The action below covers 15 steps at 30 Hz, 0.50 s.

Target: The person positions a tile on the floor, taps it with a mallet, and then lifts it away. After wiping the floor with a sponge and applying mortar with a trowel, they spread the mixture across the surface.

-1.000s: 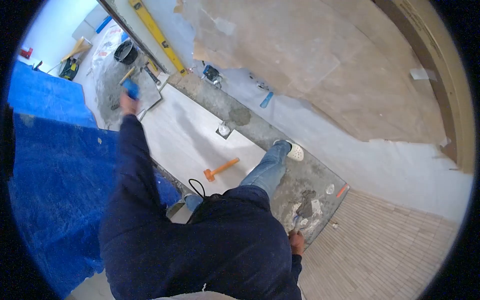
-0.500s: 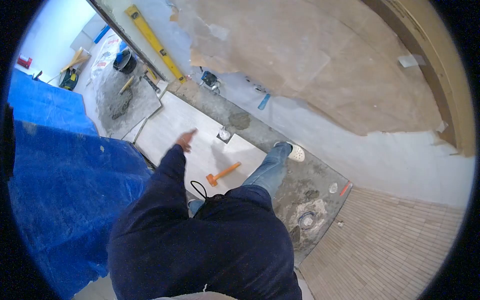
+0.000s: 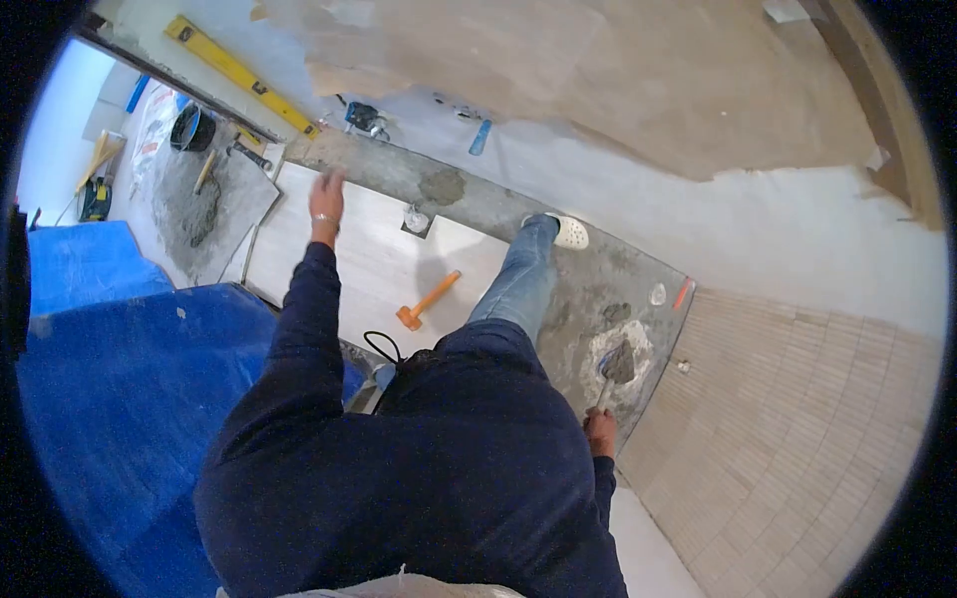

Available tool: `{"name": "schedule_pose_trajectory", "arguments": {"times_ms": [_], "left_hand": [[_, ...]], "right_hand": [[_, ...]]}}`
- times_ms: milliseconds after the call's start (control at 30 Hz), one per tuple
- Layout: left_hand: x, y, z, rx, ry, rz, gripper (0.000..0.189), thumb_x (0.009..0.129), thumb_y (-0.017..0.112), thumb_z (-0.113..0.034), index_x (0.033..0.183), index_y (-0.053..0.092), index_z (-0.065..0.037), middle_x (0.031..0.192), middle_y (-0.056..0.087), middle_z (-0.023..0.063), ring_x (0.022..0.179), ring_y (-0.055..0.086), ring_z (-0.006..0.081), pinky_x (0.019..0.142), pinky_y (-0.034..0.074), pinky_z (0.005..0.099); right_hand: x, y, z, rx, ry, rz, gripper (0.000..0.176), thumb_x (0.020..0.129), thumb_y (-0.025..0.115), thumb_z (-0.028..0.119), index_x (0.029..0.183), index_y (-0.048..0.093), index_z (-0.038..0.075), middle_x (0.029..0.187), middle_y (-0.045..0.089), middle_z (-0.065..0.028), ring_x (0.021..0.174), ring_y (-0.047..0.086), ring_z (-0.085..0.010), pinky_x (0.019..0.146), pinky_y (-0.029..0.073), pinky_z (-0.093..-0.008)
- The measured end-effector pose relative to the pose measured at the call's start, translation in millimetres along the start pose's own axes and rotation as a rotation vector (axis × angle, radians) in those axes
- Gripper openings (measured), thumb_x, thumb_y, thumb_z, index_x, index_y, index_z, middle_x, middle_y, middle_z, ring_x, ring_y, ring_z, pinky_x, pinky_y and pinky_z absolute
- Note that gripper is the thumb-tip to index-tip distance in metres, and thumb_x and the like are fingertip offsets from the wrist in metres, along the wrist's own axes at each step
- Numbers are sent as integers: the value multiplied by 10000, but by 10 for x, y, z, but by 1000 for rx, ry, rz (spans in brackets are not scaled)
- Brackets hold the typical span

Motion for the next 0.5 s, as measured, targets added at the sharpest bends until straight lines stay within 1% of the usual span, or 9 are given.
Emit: {"name": "schedule_pose_trajectory", "arguments": {"times_ms": [33,67,133,200,267,333,367,433,500], "left_hand": [[69,-124,-427,-218,126,-87,486,869,594,-368,1170,573,13,1186,587,203,1049,580,349,919,443,386],[103,-244,-859,-441,259,-175,432,863,618,-319,1147,589,6,1158,604,188,1018,595,338,900,456,379],[-46,-541,-1837,-432,507,-176,370,831,664,-242,1120,610,-18,1118,621,162,1005,598,313,889,463,358],[-318,-716,-2701,-337,985,-247,377,798,692,-250,1096,622,-32,1131,617,151,1009,597,314,889,466,366],[-772,-845,-3476,-306,1330,-169,374,756,722,-256,1072,637,-74,1144,615,126,1028,589,311,894,465,379],[-1168,-861,-4050,-288,1626,-46,348,742,719,-292,1035,647,-118,1176,602,107,1061,571,298,914,450,413],[-1291,-880,-4334,-307,1668,-52,348,742,719,-292,1035,647,-118,1176,602,107,1061,571,298,914,450,413],[-1613,-883,-4752,-234,2013,23,381,734,715,-272,1074,627,-125,1218,571,108,1127,533,294,933,434,441],[-1722,-797,-5108,-211,2148,45,379,734,715,-288,1066,625,-129,1225,561,106,1129,529,294,931,431,448]], "right_hand": [[37,40,1,232,131,34,176,779,556,160,818,584,-10,633,548,-90,554,549,-212,523,433,-343],[23,60,69,249,125,24,176,779,556,160,818,584,-10,633,548,-90,554,549,-212,523,433,-343],[-109,27,222,228,127,-17,212,761,559,191,791,584,-18,641,565,-100,547,556,-203,531,440,-340],[-198,51,190,207,141,-9,265,755,570,222,823,606,-32,675,598,-128,603,587,-220,571,452,-361],[-213,243,-146,70,108,-24,335,762,576,266,891,632,-38,752,639,-181,730,630,-301,651,466,-404],[-308,429,-389,-56,255,-1,365,784,561,303,961,654,-2,882,649,-226,878,623,-380,734,472,-436],[-388,546,-447,-62,230,-21,353,790,557,311,957,659,18,921,642,-233,893,615,-396,742,476,-448],[-460,709,-465,-44,211,-62,341,795,553,319,954,664,38,960,635,-240,907,607,-411,750,480,-461],[-582,852,-511,-52,177,-85,314,792,557,305,937,666,48,945,633,-241,894,609,-409,741,483,-467]]}}
Point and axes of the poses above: each hand's wrist, its own x-axis towards the middle knuckle, its own y-axis out of the palm, z = x × y, the point moved 3 cm from there along x, towards the middle knuckle
